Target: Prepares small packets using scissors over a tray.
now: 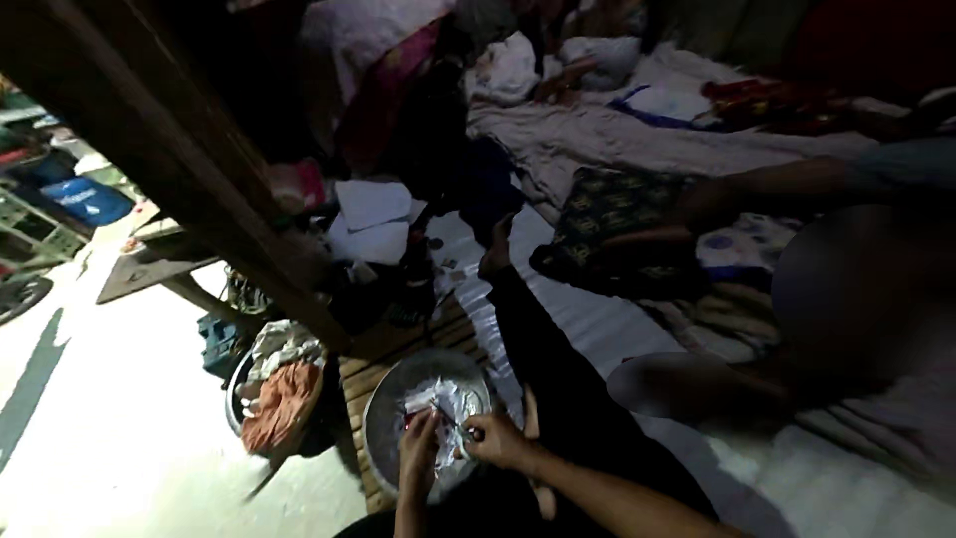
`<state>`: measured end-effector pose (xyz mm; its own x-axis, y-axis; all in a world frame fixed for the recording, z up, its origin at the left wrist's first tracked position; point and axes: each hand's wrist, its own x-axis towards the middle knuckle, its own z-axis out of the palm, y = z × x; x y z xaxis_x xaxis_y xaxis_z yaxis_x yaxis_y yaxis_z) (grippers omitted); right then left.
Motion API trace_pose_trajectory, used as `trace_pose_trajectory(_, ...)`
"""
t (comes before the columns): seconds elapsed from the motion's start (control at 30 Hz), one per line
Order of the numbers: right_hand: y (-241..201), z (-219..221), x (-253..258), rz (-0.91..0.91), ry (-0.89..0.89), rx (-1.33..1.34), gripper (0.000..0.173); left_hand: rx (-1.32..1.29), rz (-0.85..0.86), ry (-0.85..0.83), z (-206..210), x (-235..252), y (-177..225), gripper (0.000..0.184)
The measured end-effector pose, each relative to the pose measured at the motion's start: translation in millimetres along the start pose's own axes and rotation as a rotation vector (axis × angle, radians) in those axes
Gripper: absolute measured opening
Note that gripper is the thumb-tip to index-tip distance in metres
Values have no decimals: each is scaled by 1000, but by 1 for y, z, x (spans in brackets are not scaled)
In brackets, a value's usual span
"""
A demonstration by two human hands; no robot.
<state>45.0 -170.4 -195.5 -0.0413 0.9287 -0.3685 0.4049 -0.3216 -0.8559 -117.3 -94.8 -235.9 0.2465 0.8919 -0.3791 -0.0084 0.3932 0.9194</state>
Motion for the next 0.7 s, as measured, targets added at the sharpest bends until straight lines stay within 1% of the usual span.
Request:
trace_pose_trajectory(0.13,5,1,1,-16,15,22,38,-5,14,4,2,-3,-1,11)
trace_pose_trajectory(0.3,7,0,0,-15,17,47,38,-31,-3,5,2,-5,0,8)
trace_pose_trajectory(0.5,3,1,0,-11,10,82,38,-54,-23,22,4,-7,3,6)
trace_pose_trajectory(0.7,5,2,3,-13,2,78,38,-61,-13,-6,-1,-8,3,5)
